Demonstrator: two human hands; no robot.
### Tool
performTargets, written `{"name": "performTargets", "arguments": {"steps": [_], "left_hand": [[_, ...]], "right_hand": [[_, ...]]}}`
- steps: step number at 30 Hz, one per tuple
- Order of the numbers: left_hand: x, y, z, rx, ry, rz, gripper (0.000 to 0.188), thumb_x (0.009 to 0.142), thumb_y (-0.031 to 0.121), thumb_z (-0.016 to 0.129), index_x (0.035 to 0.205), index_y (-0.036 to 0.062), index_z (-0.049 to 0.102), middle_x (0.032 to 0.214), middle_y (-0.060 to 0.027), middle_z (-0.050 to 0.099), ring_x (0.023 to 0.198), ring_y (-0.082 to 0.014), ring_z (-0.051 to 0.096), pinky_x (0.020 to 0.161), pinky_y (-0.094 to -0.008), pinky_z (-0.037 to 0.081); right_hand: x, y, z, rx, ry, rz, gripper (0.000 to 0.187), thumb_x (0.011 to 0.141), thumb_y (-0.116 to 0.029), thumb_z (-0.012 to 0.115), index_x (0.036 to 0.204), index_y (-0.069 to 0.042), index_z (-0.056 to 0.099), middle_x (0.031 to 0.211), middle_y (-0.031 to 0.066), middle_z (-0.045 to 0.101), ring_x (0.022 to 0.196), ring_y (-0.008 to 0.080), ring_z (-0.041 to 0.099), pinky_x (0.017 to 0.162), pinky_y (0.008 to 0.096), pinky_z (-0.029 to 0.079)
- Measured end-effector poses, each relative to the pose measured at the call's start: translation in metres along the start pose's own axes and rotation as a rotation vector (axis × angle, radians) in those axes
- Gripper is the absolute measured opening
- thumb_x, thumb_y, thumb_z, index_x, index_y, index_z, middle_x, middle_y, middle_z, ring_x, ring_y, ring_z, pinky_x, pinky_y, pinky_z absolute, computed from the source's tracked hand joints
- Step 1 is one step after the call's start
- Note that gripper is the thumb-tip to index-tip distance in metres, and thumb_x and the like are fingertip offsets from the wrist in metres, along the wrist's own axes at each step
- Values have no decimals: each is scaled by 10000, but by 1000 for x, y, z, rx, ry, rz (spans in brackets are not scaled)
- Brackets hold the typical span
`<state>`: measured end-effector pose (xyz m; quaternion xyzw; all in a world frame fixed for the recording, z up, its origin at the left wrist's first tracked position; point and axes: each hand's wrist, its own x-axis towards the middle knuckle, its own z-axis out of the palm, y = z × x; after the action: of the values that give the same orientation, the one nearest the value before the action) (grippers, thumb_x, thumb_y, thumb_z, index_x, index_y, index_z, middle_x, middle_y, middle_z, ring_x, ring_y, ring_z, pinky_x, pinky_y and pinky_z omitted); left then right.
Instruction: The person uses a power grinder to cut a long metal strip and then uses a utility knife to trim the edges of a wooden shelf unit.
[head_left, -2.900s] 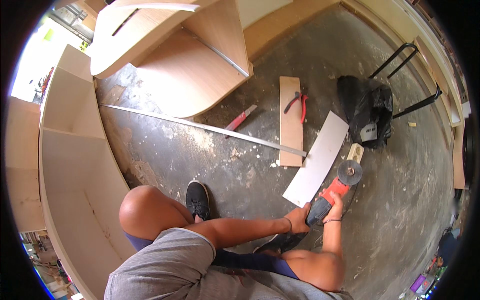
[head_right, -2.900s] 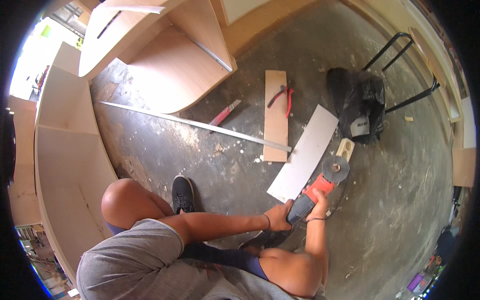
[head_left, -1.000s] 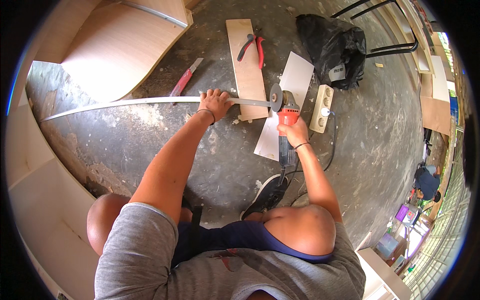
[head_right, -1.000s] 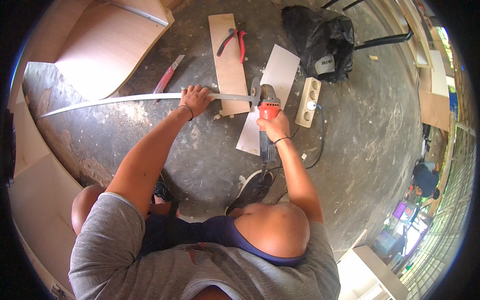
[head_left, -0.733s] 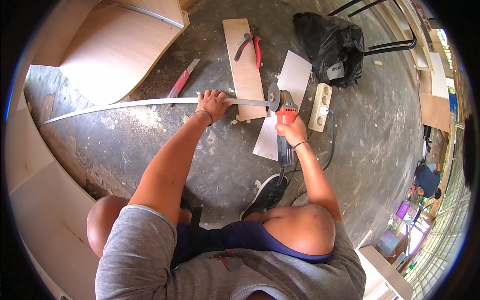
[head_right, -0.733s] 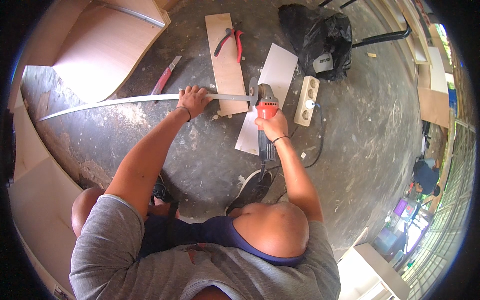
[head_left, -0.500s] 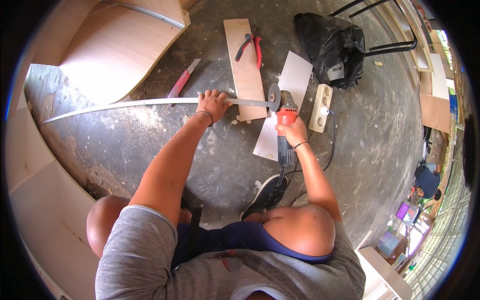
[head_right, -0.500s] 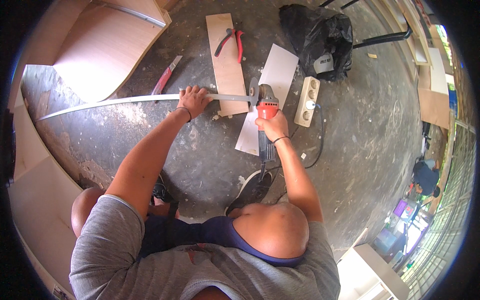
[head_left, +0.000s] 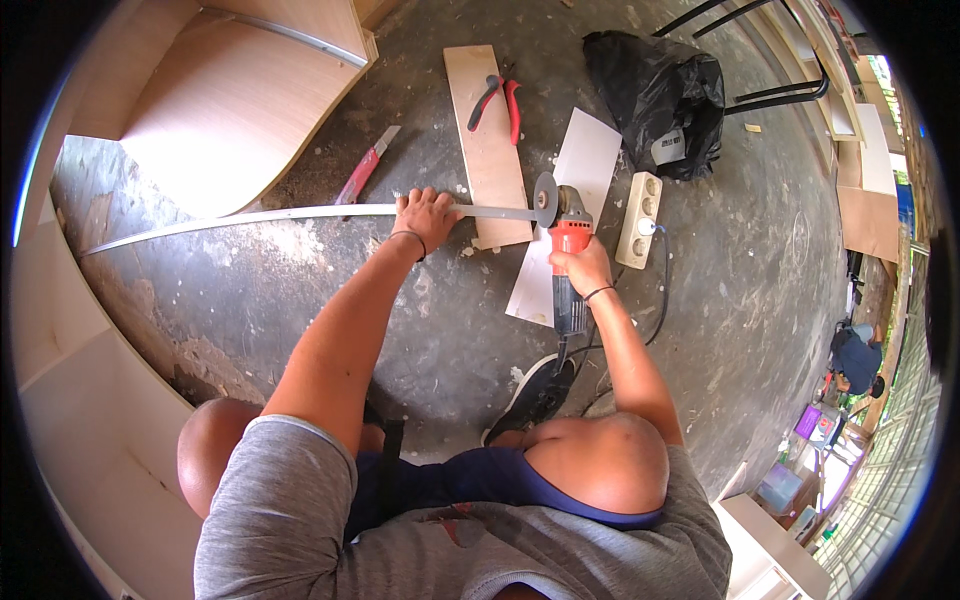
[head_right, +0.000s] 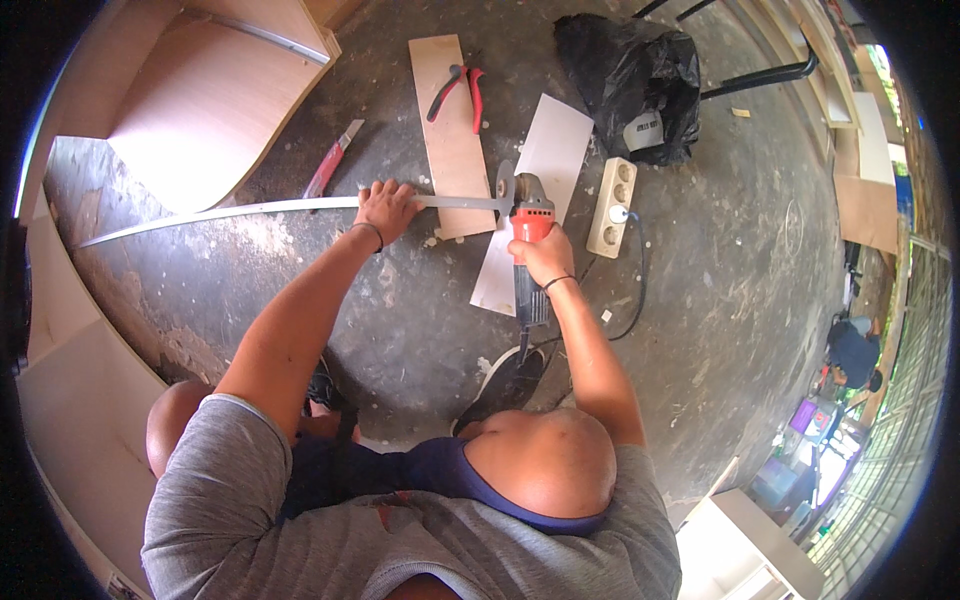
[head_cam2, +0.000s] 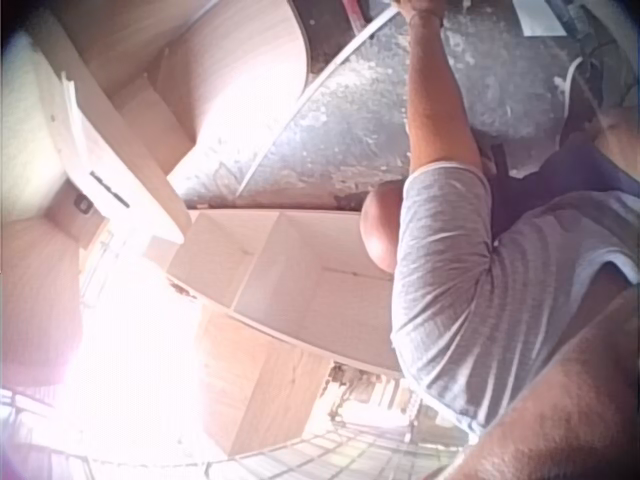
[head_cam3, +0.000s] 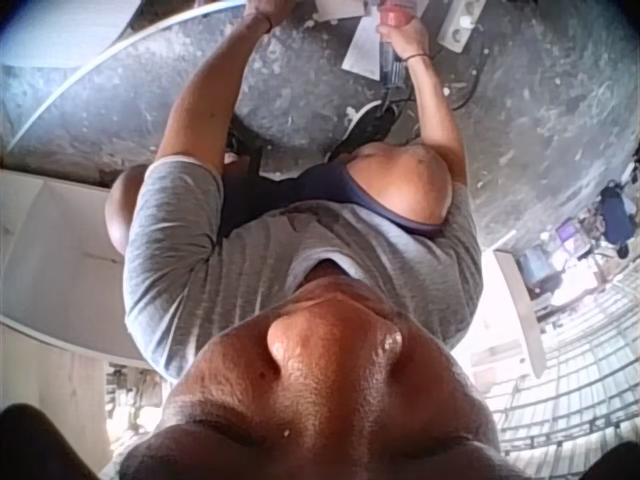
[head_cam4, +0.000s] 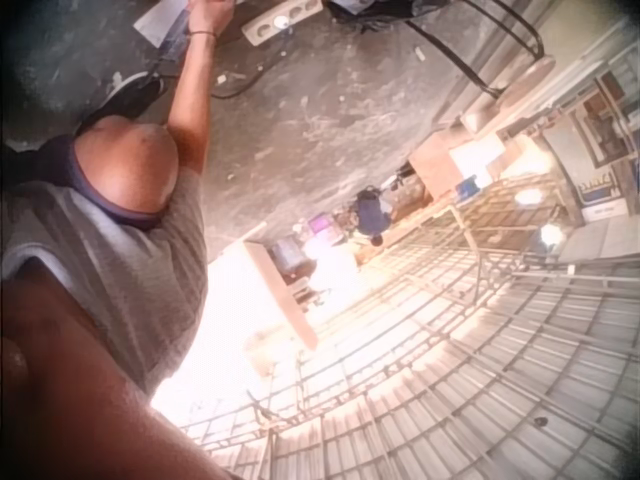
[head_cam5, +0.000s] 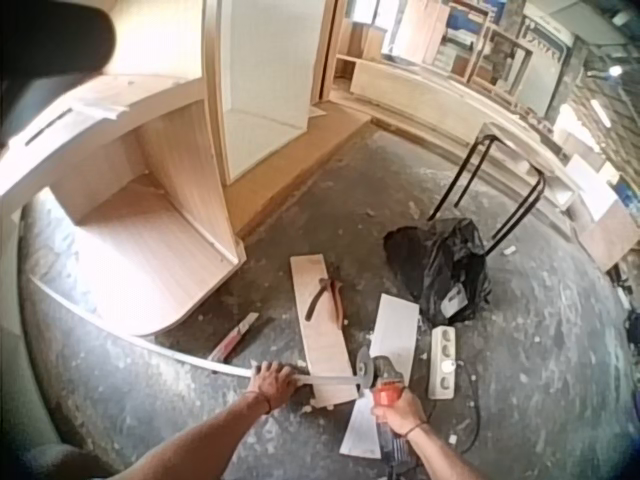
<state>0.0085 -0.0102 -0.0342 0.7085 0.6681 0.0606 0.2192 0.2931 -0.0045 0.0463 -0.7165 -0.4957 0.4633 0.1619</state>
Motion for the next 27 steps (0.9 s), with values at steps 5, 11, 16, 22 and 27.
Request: {"name": "performTargets", "arguments": {"steps": [5,11,16,22,27], "left_hand": [[0,2,-2,1,-13,1,304,906,418,526,1061,163,586,1069,-85,544,1067,-299,487,928,-488,342],[-1,0,-5,-23,-33,-7,311,908,422,521,1059,160,594,1070,-88,542,1075,-301,479,932,-488,342],[-2,6,-17,2,-62,-16,323,919,423,510,1065,147,593,1092,-89,560,1083,-293,522,934,-472,357],[-2,7,-19,-58,-155,22,287,909,381,527,998,114,581,1007,-122,636,942,-344,622,807,-463,472],[-5,7,-22,-56,-191,76,292,921,374,507,987,97,572,1012,-120,658,963,-326,624,801,-461,485]], "right_hand": [[-7,-15,-3,-21,-12,5,384,602,-145,760,922,5,609,771,101,666,641,183,673,594,310,558],[-5,-14,1,-42,17,-5,380,606,-144,759,926,-2,612,788,100,669,648,186,677,593,308,559],[-4,-2,-3,40,52,-81,387,604,-143,759,937,-7,616,796,84,656,636,168,653,589,301,545],[-23,-22,-52,-24,13,-104,395,616,-94,753,979,-32,613,810,58,646,645,149,637,586,289,536],[-56,-19,-64,-2,13,17,407,601,-151,768,972,-47,634,816,36,652,674,143,631,633,296,519]]}}
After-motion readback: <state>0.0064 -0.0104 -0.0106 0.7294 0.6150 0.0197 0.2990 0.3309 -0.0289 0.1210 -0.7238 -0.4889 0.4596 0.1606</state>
